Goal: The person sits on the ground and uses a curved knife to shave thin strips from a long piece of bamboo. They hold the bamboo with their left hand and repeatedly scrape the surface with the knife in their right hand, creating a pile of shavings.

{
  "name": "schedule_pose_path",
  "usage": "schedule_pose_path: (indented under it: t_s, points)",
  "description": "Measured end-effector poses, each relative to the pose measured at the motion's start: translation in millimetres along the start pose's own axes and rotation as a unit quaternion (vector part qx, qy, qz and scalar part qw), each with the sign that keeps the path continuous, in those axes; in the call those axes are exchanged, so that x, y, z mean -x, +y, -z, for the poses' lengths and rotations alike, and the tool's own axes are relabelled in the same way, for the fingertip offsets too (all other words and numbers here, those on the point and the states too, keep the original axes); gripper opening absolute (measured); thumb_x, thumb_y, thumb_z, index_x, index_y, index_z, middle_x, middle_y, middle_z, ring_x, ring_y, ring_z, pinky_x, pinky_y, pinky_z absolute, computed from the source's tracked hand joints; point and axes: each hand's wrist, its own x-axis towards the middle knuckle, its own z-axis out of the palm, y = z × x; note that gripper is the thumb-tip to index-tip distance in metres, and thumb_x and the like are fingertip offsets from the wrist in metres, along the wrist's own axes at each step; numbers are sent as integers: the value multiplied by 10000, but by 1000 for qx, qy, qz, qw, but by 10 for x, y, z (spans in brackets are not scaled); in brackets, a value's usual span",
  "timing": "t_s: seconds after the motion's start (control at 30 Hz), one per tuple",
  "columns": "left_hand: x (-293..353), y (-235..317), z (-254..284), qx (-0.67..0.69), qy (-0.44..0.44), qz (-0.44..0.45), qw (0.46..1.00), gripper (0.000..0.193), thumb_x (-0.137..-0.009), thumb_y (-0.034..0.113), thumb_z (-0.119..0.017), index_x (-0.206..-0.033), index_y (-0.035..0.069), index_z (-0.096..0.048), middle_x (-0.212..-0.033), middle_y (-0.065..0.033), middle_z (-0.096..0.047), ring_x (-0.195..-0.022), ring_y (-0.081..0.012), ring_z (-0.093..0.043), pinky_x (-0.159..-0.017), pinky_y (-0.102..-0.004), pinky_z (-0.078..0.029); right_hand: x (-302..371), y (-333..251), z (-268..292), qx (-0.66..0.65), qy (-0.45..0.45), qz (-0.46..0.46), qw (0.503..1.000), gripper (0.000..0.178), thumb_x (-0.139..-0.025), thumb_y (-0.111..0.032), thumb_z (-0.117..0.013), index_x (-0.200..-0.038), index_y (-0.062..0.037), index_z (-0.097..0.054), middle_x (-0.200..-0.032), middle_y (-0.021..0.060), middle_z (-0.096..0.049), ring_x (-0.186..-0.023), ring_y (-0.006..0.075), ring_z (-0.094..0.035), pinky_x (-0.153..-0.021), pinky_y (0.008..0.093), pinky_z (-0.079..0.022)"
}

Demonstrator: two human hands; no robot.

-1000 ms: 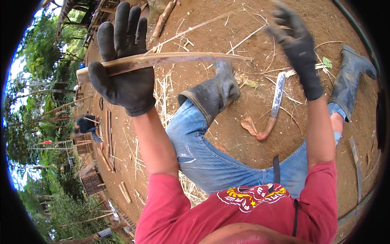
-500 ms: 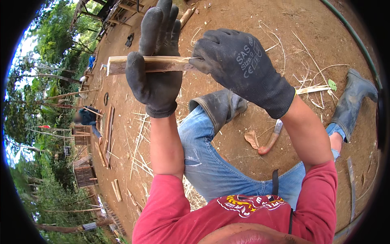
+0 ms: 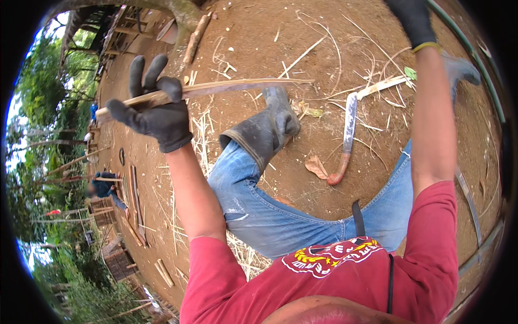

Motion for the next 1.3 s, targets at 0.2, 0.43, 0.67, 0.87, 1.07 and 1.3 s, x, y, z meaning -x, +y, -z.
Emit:
schedule_pose_path:
  t_s: [0.2,0.43,0.67,0.87,1.07,1.3]
  points:
    - [100,18,-170,-10,-90,-9,996,967,-841,822,-339,-1243,-26,-573,-630,-129,-567,-407,-130,-384,-430,-259,-324,1668,-737,-719,-359,-461,62,809,455,-857,-388,-700,-1197,-93,-631,-1074,114,-675,-1003,228,-649,-900,359,-511]
    - [128,12,-334,-18,-239,19,971,962,-828,831,-352,-1324,28,-540,-621,-68,-535,-464,-84,-388,-478,-241,-287,1849,-1060,-814,-406,-412,150,802,339,-860,-363,-691,-1026,-70,-658,-949,107,-643,-892,265,-647,-782,352,-523]
    - [145,1,-444,-44,-251,19,967,956,-839,820,-349,-1331,21,-531,-616,-76,-530,-461,-91,-372,-481,-255,-289,1879,-1013,-798,-357,-291,277,843,210,-849,-274,-674,-979,-110,-667,-905,71,-639,-854,238,-640,-754,370,-525]
    - [177,-5,-467,-80,-145,-13,986,953,-849,813,-333,-1242,-24,-565,-612,-112,-548,-448,-133,-381,-483,-272,-316,1621,-1015,-737,-248,-77,313,914,189,-864,-278,-669,-871,-106,-591,-811,41,-616,-723,169,-629,-583,342,-507]
    - [194,-7,-573,-107,38,-28,993,957,-855,817,-298,-1110,-55,-600,-631,-167,-592,-451,-181,-421,-472,-283,-386,1685,-1055,-863,-397,-259,154,867,301,-882,-357,-669,-1018,-91,-633,-943,78,-636,-882,224,-643,-777,371,-527]
    - [214,-5,-679,-136,62,-29,988,909,-850,801,-354,-1097,-44,-582,-652,-144,-583,-457,-165,-396,-484,-289,-358,1873,-1209,-853,-369,-346,195,840,324,-907,-382,-601,-1017,-79,-632,-917,89,-624,-875,252,-631,-806,375,-528]
